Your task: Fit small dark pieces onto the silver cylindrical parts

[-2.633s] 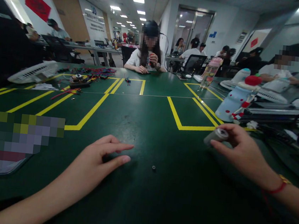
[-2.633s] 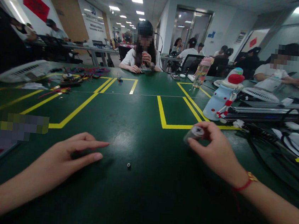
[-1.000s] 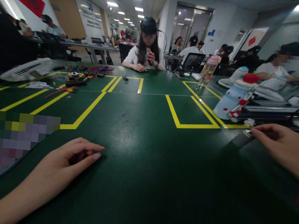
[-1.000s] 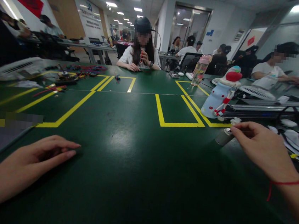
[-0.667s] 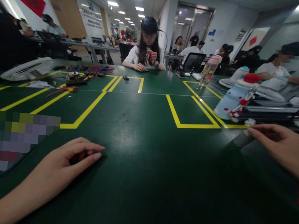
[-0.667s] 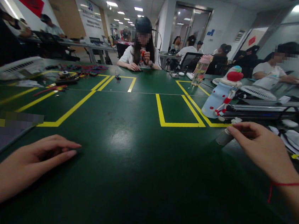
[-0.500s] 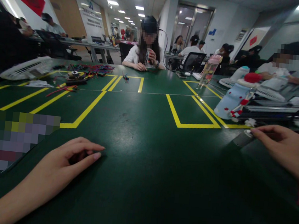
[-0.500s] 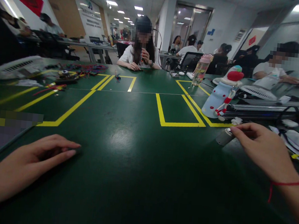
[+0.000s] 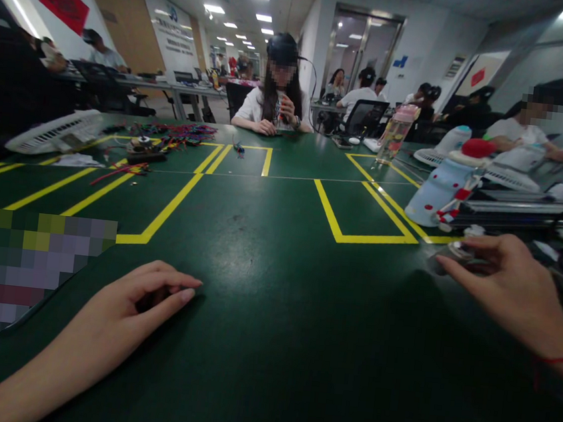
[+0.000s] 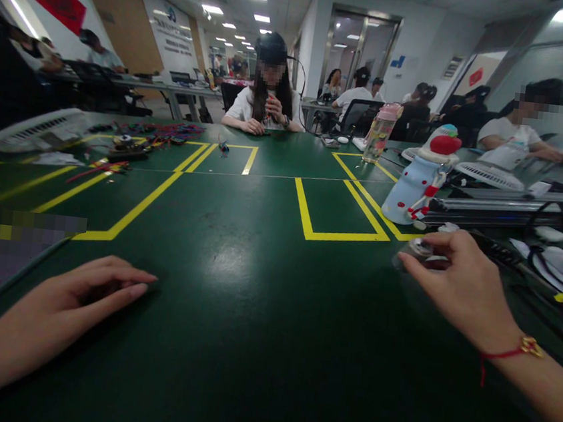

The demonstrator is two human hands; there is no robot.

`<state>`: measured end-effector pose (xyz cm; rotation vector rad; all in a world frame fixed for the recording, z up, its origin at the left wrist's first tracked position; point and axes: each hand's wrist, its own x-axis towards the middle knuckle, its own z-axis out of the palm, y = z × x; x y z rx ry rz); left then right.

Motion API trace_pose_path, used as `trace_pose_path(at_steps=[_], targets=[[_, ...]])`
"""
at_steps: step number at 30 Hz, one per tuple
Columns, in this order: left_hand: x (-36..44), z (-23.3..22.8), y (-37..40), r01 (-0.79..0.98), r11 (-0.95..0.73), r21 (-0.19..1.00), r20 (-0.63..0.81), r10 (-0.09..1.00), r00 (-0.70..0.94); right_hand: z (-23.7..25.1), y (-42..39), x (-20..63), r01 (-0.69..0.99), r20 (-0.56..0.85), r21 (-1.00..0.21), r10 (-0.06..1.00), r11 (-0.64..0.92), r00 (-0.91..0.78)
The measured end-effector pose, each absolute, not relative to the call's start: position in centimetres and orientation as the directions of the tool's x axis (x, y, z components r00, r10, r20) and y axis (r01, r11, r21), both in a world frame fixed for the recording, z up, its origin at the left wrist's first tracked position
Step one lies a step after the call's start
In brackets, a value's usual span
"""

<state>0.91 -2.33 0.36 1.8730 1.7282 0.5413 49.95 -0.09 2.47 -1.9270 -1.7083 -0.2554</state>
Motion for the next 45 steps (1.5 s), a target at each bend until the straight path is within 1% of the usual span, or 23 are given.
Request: trace_pose_path(at_steps=[1, 3, 5, 7, 10, 13, 16, 18, 20, 22, 25, 28, 31, 34, 37, 39, 42, 45], targets=[[0.9, 0.4, -2.3, 0.782, -0.047, 0.621, -0.061, 0.992, 0.109, 2.5, -0.3, 48.2, 0.938, 0.502, -0.339, 0.857, 0.074, 0.114], [1.0, 0.3, -2.2, 0.784, -0.06, 0.618, -0.064, 0.99, 0.127, 2.6, -0.9, 43.9, 0.819, 0.525, -0.456, 0.848, 0.349, -0.069], [0.8, 0.2, -2.2, 0.785, -0.073, 0.615, -0.059, 0.989, 0.139, 2.7, -1.5, 39.6, 0.667, 0.518, -0.507, 0.812, 0.546, -0.27], [0.6, -0.1, -2.2, 0.786, -0.089, 0.612, -0.047, 0.988, 0.148, 2.6, -1.8, 36.0, 0.566, 0.487, -0.524, 0.769, 0.636, -0.414], [0.3, -0.3, -2.2, 0.792, -0.115, 0.599, -0.032, 0.985, 0.167, 2.0, -1.9, 33.2, 0.499, 0.437, -0.548, 0.738, 0.672, -0.514], [1.1, 0.3, -1.9, 0.806, -0.125, 0.579, -0.051, 0.981, 0.189, 0.9, -1.8, 32.8, 0.478, 0.398, -0.58, 0.742, 0.659, -0.539], [3.8, 1.8, -1.8, 0.793, -0.125, 0.597, -0.084, 0.973, 0.216, 0.0, -1.9, 33.2, 0.502, 0.33, -0.669, 0.824, 0.548, -0.46], [6.6, 3.0, -1.8, 0.736, -0.202, 0.646, -0.018, 0.96, 0.279, -0.6, -1.9, 33.3, 0.476, 0.29, -0.734, 0.858, 0.484, -0.424], [9.6, 3.9, -1.8, 0.657, -0.314, 0.685, 0.083, 0.93, 0.358, -0.9, -1.9, 33.3, 0.433, 0.279, -0.772, 0.861, 0.465, -0.426], [11.9, 4.6, -1.7, 0.587, -0.383, 0.714, 0.124, 0.893, 0.433, -1.1, -1.9, 33.2, 0.418, 0.283, -0.783, 0.862, 0.46, -0.42], [13.3, 5.1, -1.4, 0.531, -0.414, 0.739, 0.178, 0.881, 0.438, -0.8, -1.9, 33.1, 0.434, 0.269, -0.784, 0.872, 0.445, -0.408], [12.5, 4.7, -1.1, 0.546, -0.385, 0.744, 0.188, 0.905, 0.382, -0.3, -1.9, 33.2, 0.472, 0.258, -0.761, 0.876, 0.444, -0.407], [11.4, 3.3, -1.0, 0.589, -0.36, 0.723, 0.136, 0.911, 0.389, 0.1, -1.8, 33.1, 0.514, 0.285, -0.705, 0.859, 0.488, -0.425], [11.3, 1.3, -1.0, 0.65, -0.422, 0.633, 0.113, 0.88, 0.461, 0.1, -1.7, 32.9, 0.52, 0.31, -0.681, 0.847, 0.515, -0.433], [11.9, 0.2, -1.2, 0.701, -0.48, 0.527, 0.125, 0.86, 0.495, 0.5, -1.5, 33.0, 0.528, 0.344, -0.678, 0.856, 0.511, -0.387], [12.0, 0.3, -1.3, 0.712, -0.481, 0.511, 0.122, 0.861, 0.494, 1.1, -1.1, 33.8, 0.567, 0.368, -0.657, 0.868, 0.497, -0.335], [10.5, 1.2, -1.5, 0.703, -0.431, 0.565, 0.086, 0.879, 0.47, 2.3, -0.2, 37.4, 0.68, 0.367, -0.61, 0.906, 0.407, -0.213], [7.0, 2.1, -1.8, 0.734, -0.308, 0.605, 0.063, 0.938, 0.342, 2.8, 0.6, 43.7, 0.832, 0.342, -0.521, 0.94, 0.189, 0.0]])
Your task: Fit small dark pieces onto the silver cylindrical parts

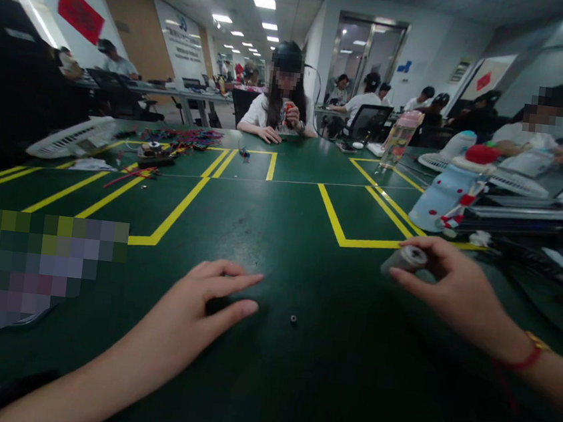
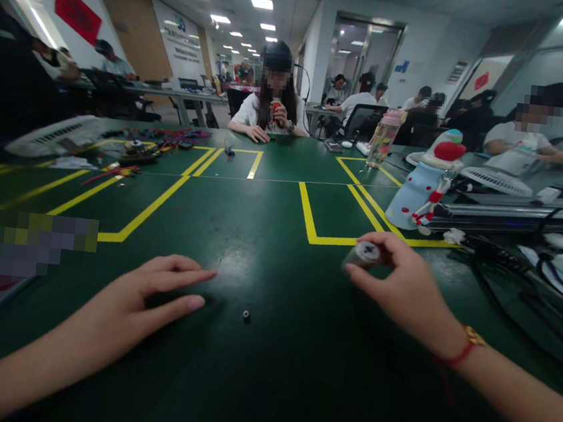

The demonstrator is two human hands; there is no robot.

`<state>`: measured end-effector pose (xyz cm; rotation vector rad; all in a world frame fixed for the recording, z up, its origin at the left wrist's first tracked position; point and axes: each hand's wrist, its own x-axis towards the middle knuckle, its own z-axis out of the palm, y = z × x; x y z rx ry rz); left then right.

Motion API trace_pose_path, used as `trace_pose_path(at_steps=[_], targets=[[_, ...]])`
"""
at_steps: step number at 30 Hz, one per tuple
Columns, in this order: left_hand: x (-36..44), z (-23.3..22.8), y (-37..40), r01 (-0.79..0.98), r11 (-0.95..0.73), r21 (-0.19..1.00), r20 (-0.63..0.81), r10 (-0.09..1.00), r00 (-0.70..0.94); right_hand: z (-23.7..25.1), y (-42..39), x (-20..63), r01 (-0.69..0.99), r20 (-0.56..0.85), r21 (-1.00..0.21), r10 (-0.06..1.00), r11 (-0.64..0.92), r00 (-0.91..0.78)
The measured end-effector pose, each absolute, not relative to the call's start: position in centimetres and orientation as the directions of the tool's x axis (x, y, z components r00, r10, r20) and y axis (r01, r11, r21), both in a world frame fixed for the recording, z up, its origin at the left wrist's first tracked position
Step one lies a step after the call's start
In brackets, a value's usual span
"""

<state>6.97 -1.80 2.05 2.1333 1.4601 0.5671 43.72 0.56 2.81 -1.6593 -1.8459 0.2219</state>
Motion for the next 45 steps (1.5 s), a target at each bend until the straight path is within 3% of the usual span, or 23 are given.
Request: trace_pose_path(at_steps=[4, 7, 11, 13, 15, 17, 22, 26, 29, 31, 33, 36, 45], targets=[[2.2, 2.0, -2.2, 0.769, -0.099, 0.632, -0.018, 0.99, 0.142, 1.9, 1.1, 52.7, 0.927, 0.315, -0.353, 0.917, -0.127, 0.245], [0.7, 1.4, -2.3, 0.759, -0.029, 0.65, -0.036, 0.997, 0.068, 1.1, 1.3, 55.5, 0.95, 0.324, -0.265, 0.913, -0.166, 0.25], [1.1, 0.9, -2.5, 0.771, 0.01, 0.637, -0.022, 1.0, 0.005, 1.4, 0.7, 51.0, 0.994, 0.571, -0.087, 0.821, 0.066, -0.005], [1.3, 0.8, -2.5, 0.779, 0.01, 0.626, -0.027, 1.0, 0.009, 1.8, 0.0, 46.0, 0.949, 0.563, -0.035, 0.791, 0.312, -0.239], [1.2, 0.7, -2.5, 0.79, 0.013, 0.613, -0.046, 0.999, 0.02, 1.9, -0.8, 40.6, 0.832, 0.424, -0.122, 0.787, 0.541, -0.449], [1.0, 0.6, -2.5, 0.798, 0.022, 0.602, -0.074, 0.997, 0.028, 1.7, -1.3, 36.1, 0.725, 0.326, -0.231, 0.754, 0.649, -0.571], [0.9, 0.9, -2.7, 0.791, 0.015, 0.611, -0.075, 0.996, 0.039, 1.9, -0.8, 33.6, 0.646, 0.268, -0.304, 0.714, 0.7, -0.647], [1.5, 1.3, -2.9, 0.774, 0.025, 0.633, -0.09, 0.995, 0.041, 4.2, 0.5, 40.7, 0.829, 0.44, -0.147, 0.786, 0.54, -0.434], [1.7, 1.2, -2.8, 0.773, 0.023, 0.634, -0.08, 0.996, 0.035, 5.6, 1.2, 47.8, 0.976, 0.541, 0.031, 0.817, 0.217, -0.199], [1.6, 1.1, -2.8, 0.774, 0.027, 0.633, -0.066, 0.998, 0.019, 6.0, 1.3, 51.5, 0.995, 0.484, 0.102, 0.875, -0.024, -0.028], [1.5, 1.0, -2.7, 0.774, 0.037, 0.632, -0.06, 0.998, 0.002, 6.1, 1.1, 53.6, 0.978, 0.343, 0.092, 0.928, -0.189, 0.147], [1.4, 1.0, -2.7, 0.772, 0.038, 0.635, -0.07, 0.998, 0.008, 6.3, 0.9, 54.0, 0.963, 0.198, 0.016, 0.945, -0.268, 0.26], [1.3, 0.7, -2.9, 0.749, 0.02, 0.663, -0.064, 0.997, 0.031, 6.7, 0.7, 53.3, 0.941, 0.161, -0.115, 0.929, -0.318, 0.334]])
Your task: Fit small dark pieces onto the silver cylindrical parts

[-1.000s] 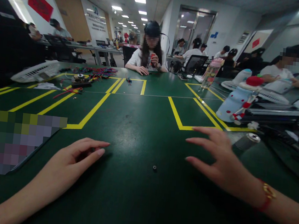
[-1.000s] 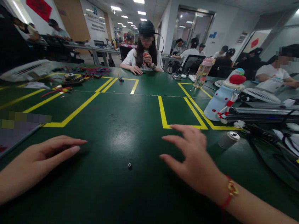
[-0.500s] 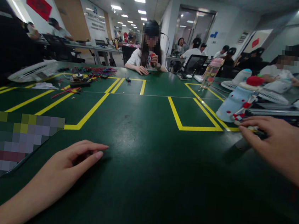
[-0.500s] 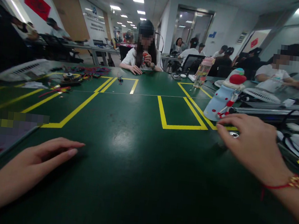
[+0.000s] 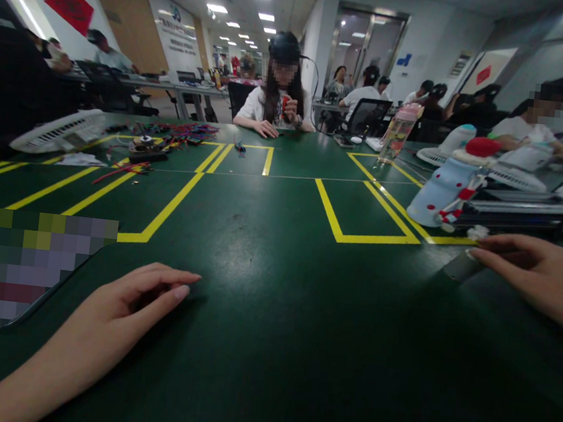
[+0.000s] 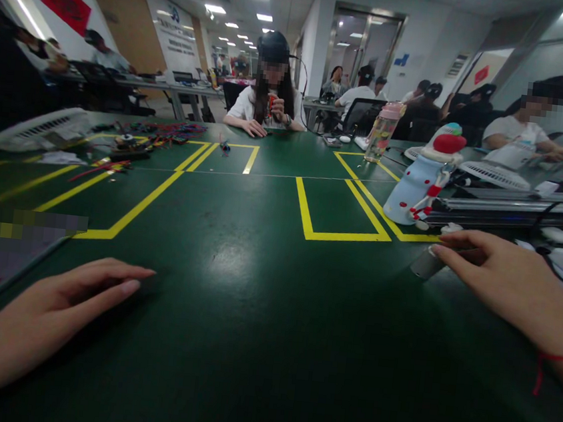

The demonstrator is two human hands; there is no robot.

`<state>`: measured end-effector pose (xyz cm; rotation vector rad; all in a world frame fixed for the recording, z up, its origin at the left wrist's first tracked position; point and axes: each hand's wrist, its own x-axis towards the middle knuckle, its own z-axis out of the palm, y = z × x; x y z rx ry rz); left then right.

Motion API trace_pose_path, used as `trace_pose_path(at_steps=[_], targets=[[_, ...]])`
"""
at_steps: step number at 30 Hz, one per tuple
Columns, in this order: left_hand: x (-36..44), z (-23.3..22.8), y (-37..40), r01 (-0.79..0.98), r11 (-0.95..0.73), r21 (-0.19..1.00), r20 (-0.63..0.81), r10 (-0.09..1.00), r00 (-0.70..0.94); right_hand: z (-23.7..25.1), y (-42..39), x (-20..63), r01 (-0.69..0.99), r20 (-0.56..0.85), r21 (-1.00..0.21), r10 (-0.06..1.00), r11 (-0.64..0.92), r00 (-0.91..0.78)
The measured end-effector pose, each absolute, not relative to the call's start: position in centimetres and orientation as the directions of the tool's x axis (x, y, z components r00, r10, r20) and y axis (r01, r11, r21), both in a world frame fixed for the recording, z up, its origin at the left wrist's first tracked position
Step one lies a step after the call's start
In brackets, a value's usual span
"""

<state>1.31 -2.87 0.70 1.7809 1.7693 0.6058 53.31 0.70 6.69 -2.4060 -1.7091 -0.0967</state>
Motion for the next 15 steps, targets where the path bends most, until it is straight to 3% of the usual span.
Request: trace_pose_path(at_steps=[6, 10, 15], targets=[[1.6, 0.9, -2.9, 0.75, 0.022, 0.661, -0.079, 0.996, 0.04, 6.6, 0.3, 53.1, 0.952, 0.201, -0.095, 0.931, -0.291, 0.304], [1.3, 0.6, -2.9, 0.745, 0.029, 0.667, -0.085, 0.996, 0.037, 5.9, 0.5, 53.4, 0.944, 0.164, -0.215, 0.943, -0.251, 0.288], [1.1, 0.3, -2.9, 0.743, 0.009, 0.669, -0.084, 0.994, 0.063, 3.8, 1.2, 52.4, 0.965, 0.379, -0.236, 0.904, -0.114, 0.2]])
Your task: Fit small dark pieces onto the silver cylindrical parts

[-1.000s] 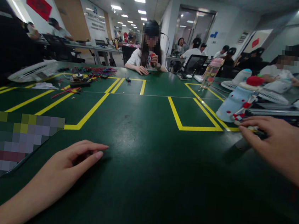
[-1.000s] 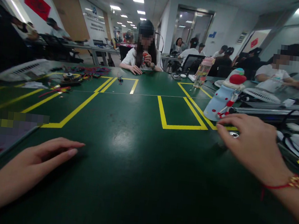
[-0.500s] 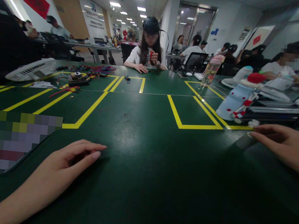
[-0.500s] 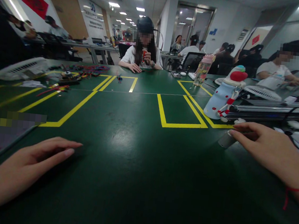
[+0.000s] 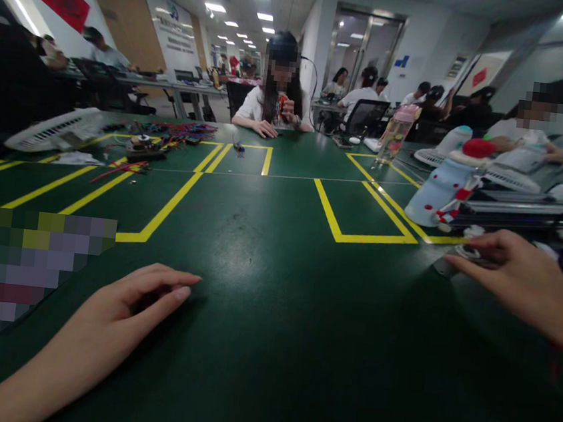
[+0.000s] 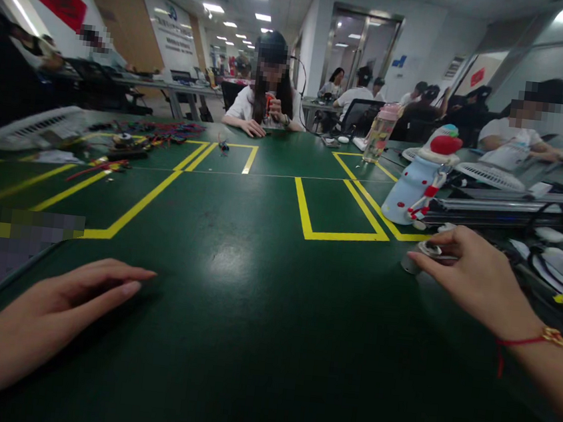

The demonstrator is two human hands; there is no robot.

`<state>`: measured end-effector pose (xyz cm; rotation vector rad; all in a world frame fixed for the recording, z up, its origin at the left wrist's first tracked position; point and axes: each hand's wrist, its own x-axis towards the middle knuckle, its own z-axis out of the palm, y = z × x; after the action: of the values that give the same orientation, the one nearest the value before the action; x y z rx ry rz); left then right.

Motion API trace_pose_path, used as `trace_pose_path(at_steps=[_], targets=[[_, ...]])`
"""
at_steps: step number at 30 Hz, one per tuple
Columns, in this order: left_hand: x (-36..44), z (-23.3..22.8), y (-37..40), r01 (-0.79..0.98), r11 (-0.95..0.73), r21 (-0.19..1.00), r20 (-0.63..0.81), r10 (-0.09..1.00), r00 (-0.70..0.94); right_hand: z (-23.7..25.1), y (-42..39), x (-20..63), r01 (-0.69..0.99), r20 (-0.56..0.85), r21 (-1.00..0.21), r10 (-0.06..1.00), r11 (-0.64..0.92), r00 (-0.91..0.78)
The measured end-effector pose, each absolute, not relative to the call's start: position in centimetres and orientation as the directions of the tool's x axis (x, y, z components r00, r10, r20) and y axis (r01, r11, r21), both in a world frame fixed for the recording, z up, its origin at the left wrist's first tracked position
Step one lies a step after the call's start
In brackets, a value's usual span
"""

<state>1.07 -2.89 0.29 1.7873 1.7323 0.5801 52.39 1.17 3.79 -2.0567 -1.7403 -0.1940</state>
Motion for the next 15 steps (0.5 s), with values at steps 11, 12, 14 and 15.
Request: trace_pose_path(at_steps=[11, 12, 14, 15], targets=[[0.6, -0.1, -2.9, 0.765, -0.021, 0.644, -0.06, 0.995, 0.078, 2.8, -1.6, 33.3, 0.455, 0.412, -0.543, 0.696, 0.706, -0.588], [0.7, 0.0, -2.9, 0.764, -0.022, 0.645, -0.059, 0.995, 0.079, 2.6, -1.6, 32.8, 0.444, 0.387, -0.555, 0.691, 0.703, -0.611], [1.6, 0.4, -2.8, 0.759, -0.034, 0.65, -0.05, 0.995, 0.087, 2.0, -1.6, 32.6, 0.44, 0.356, -0.591, 0.708, 0.677, -0.61], [2.3, 0.8, -2.8, 0.758, -0.053, 0.65, -0.038, 0.994, 0.101, 1.6, -1.6, 32.8, 0.44, 0.352, -0.62, 0.732, 0.65, -0.584]])
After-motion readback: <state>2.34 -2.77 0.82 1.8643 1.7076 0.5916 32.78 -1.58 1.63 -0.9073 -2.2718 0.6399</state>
